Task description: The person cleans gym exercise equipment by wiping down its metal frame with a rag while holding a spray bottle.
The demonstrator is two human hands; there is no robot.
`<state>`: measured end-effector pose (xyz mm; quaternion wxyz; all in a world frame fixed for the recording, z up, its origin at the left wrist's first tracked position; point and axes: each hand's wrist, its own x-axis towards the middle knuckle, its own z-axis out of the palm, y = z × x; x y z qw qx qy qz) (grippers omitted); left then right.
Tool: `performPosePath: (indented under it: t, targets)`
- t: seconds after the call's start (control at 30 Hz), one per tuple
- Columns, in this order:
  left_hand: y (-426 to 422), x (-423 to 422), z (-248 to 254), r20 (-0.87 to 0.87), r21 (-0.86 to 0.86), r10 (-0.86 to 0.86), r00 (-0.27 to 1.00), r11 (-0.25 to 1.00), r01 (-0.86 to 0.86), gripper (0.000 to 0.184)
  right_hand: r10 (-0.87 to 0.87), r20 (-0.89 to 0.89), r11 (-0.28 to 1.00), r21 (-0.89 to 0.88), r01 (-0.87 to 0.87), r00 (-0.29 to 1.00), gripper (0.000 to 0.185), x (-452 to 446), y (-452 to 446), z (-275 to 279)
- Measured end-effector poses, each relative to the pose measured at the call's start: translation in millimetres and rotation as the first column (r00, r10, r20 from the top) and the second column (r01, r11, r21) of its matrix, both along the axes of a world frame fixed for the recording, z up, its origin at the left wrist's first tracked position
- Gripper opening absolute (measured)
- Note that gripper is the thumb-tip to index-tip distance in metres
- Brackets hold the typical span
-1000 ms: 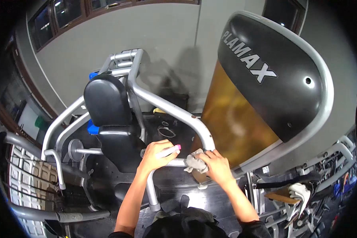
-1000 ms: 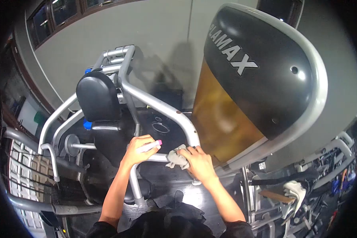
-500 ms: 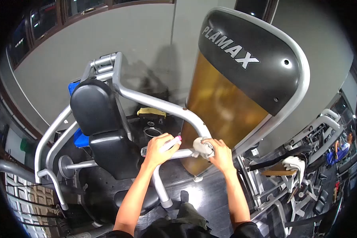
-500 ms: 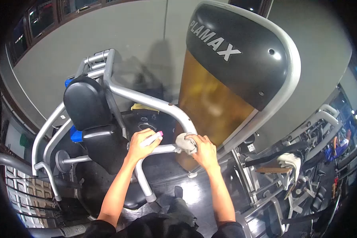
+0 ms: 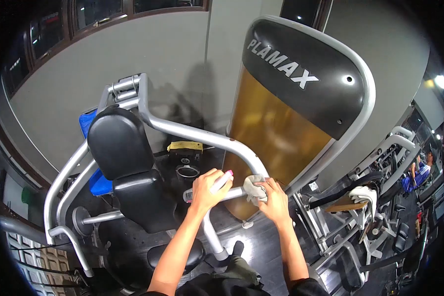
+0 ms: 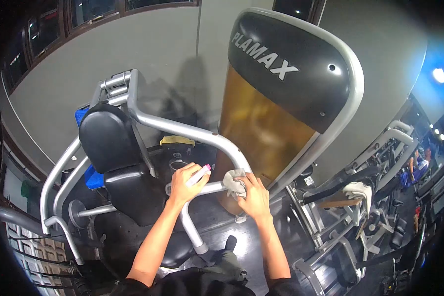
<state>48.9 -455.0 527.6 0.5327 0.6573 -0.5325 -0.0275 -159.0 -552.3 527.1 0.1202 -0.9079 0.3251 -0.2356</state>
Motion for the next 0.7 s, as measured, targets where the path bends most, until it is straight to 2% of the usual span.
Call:
performPosePath:
  t: [0.07,0.13,0.2,0.27,0.4,0.43,0.47,0.57,0.63,0.67,0.7]
  targets:
    - [-1,0,-2,0.008,0.029,0.054,0.998,0.998,-0.054,0.014,-0.086,0.048,0.996,-0.029,0.088,0.995,0.050,6,9,-4]
    - [-1,-1,0,-0.028,0.034,0.055,0.998,0.998,-0.054,0.015,-0.121,0.095,0.986,0.123,0.109,0.988,0.056,19,23,-7]
    - [-2,-1,0,-0.002,0.001,0.047,0.999,0.999,-0.047,0.016,0.048,0.230,0.991,0.108,-0.074,0.972,0.060,27,37,-22]
    - [0,-1,4,-0.024,0.006,0.041,0.999,0.999,-0.041,0.016,0.116,0.209,0.986,0.090,-0.137,0.971,0.064,32,53,-24]
    - [-1,0,-1,-0.048,-0.006,0.029,0.998,1.000,-0.029,0.017,-0.029,0.195,0.999,-0.012,0.032,0.980,0.054,18,33,-23]
    - [-1,0,0,-0.047,-0.009,0.027,0.999,1.000,-0.027,0.017,-0.096,0.207,0.995,-0.005,0.099,0.974,0.049,16,23,-21]
    - [0,0,2,-0.049,-0.002,0.024,0.998,1.000,-0.024,0.017,-0.143,0.215,0.988,0.089,0.127,0.966,0.042,15,13,-20]
    - [0,0,2,-0.049,0.007,0.023,0.999,1.000,-0.023,0.016,-0.141,0.167,0.986,0.114,0.123,0.976,0.036,27,1,1]
    - [0,0,2,-0.041,0.010,0.021,0.999,1.000,-0.021,0.016,0.087,-0.018,0.972,0.221,-0.081,0.996,0.040,37,-11,14]
    - [0,0,1,-0.036,0.005,0.020,0.999,1.000,-0.020,0.016,0.086,-0.016,0.972,0.222,-0.081,0.996,0.040,40,-20,19]
    - [-1,1,1,-0.030,-0.002,0.021,0.999,1.000,-0.021,0.016,0.174,-0.067,0.930,0.340,-0.142,0.982,0.043,42,-33,22]
